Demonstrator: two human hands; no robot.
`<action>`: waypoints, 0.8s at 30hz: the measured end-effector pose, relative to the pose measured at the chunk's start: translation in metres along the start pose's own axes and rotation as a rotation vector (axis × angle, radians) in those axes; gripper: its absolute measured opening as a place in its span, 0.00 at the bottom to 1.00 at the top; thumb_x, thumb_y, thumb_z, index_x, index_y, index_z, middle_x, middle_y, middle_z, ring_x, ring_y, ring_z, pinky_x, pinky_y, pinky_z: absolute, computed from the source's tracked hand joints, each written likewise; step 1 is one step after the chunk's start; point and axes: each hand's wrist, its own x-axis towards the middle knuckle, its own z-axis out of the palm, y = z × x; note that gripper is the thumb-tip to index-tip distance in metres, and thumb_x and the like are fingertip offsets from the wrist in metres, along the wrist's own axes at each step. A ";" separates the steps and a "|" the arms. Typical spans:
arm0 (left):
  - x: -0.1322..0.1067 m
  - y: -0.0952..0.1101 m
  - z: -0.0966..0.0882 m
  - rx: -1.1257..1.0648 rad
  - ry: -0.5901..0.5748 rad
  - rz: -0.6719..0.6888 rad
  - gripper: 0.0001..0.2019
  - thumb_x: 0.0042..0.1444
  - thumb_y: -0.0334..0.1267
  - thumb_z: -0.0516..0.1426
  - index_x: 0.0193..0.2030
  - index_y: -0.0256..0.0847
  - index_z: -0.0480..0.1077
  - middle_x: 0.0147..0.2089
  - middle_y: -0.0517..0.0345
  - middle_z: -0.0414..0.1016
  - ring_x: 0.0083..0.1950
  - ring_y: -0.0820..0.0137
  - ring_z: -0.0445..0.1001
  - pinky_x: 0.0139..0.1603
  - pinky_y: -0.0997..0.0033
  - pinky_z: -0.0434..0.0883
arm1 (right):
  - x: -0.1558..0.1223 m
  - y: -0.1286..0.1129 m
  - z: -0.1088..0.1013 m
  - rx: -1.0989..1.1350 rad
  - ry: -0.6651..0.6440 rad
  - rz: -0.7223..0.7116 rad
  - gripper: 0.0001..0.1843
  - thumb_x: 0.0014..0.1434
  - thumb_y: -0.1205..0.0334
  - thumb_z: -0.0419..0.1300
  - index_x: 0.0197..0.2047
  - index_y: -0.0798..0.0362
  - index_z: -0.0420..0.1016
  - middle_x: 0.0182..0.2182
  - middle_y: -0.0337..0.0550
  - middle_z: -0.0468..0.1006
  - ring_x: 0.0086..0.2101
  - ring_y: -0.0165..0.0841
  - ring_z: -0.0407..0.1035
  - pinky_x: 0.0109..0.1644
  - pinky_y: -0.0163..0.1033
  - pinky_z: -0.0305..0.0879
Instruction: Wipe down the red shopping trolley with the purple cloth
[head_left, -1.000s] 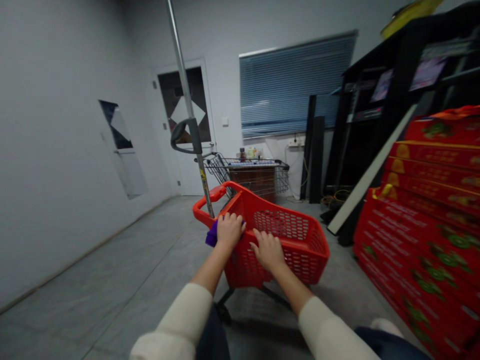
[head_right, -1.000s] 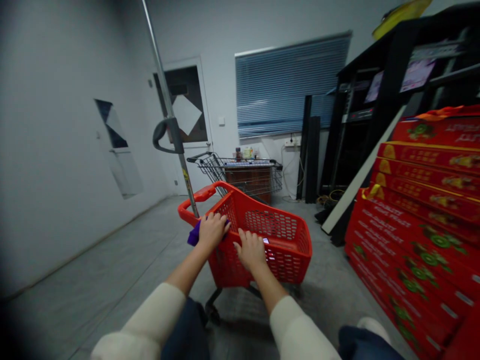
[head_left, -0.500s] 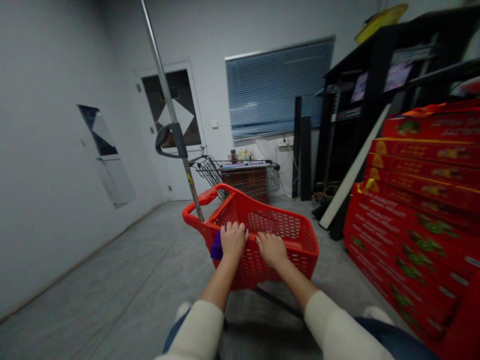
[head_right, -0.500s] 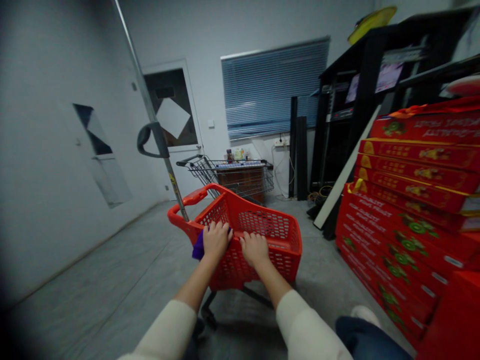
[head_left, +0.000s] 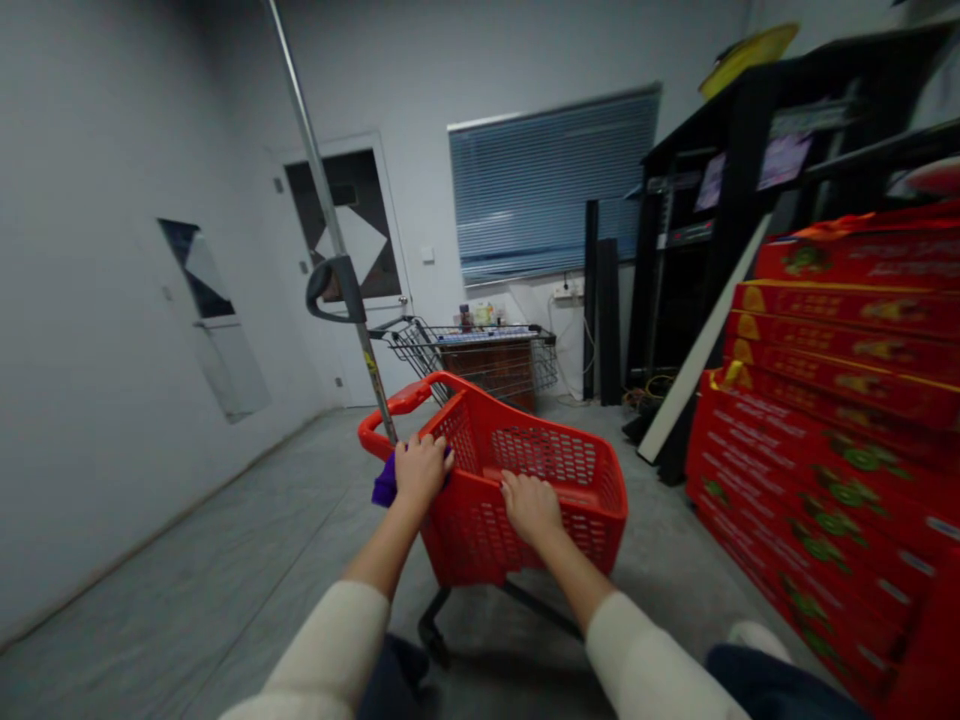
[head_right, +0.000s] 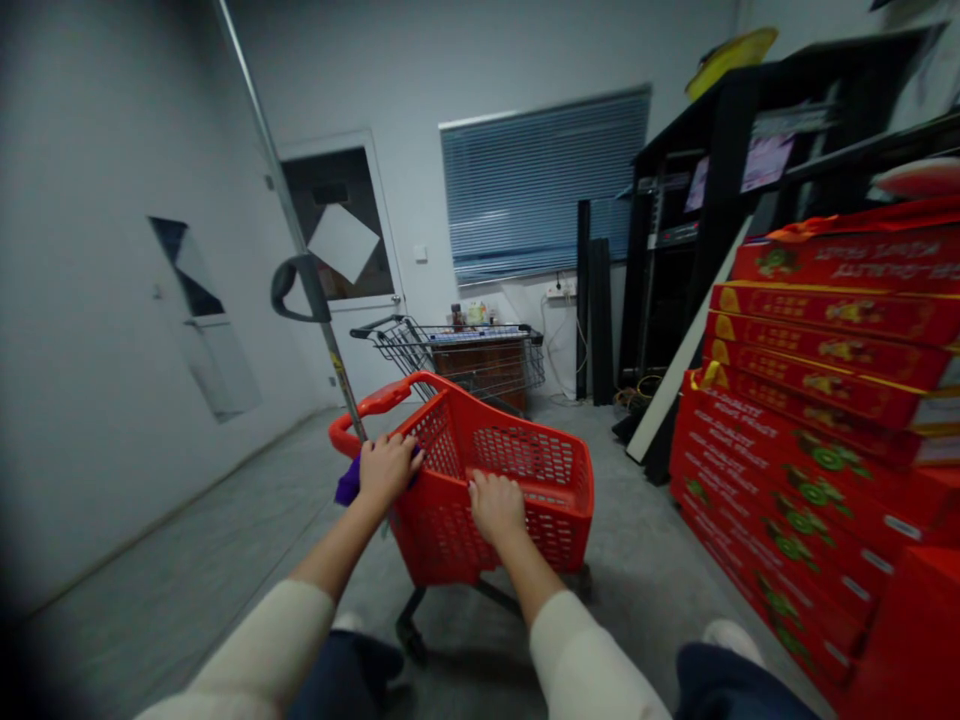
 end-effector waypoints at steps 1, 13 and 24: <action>-0.002 0.003 0.001 0.003 0.009 -0.016 0.16 0.64 0.46 0.49 0.44 0.42 0.75 0.45 0.45 0.76 0.51 0.53 0.67 0.50 0.52 0.58 | 0.000 -0.002 0.002 0.004 0.010 0.003 0.22 0.71 0.54 0.40 0.59 0.46 0.68 0.44 0.48 0.79 0.44 0.35 0.72 0.46 0.40 0.59; -0.022 0.065 0.011 -0.127 -0.008 0.044 0.15 0.64 0.47 0.50 0.42 0.43 0.75 0.44 0.46 0.76 0.50 0.54 0.68 0.51 0.53 0.58 | 0.000 0.001 0.000 0.002 0.018 0.010 0.22 0.71 0.54 0.39 0.55 0.47 0.71 0.44 0.48 0.79 0.45 0.36 0.72 0.47 0.40 0.58; 0.002 -0.004 -0.003 -0.006 -0.016 -0.085 0.17 0.63 0.48 0.49 0.45 0.43 0.76 0.47 0.44 0.76 0.51 0.52 0.67 0.50 0.53 0.57 | 0.003 -0.004 0.006 0.009 0.034 0.010 0.21 0.71 0.54 0.40 0.53 0.47 0.71 0.42 0.46 0.79 0.44 0.36 0.72 0.46 0.40 0.58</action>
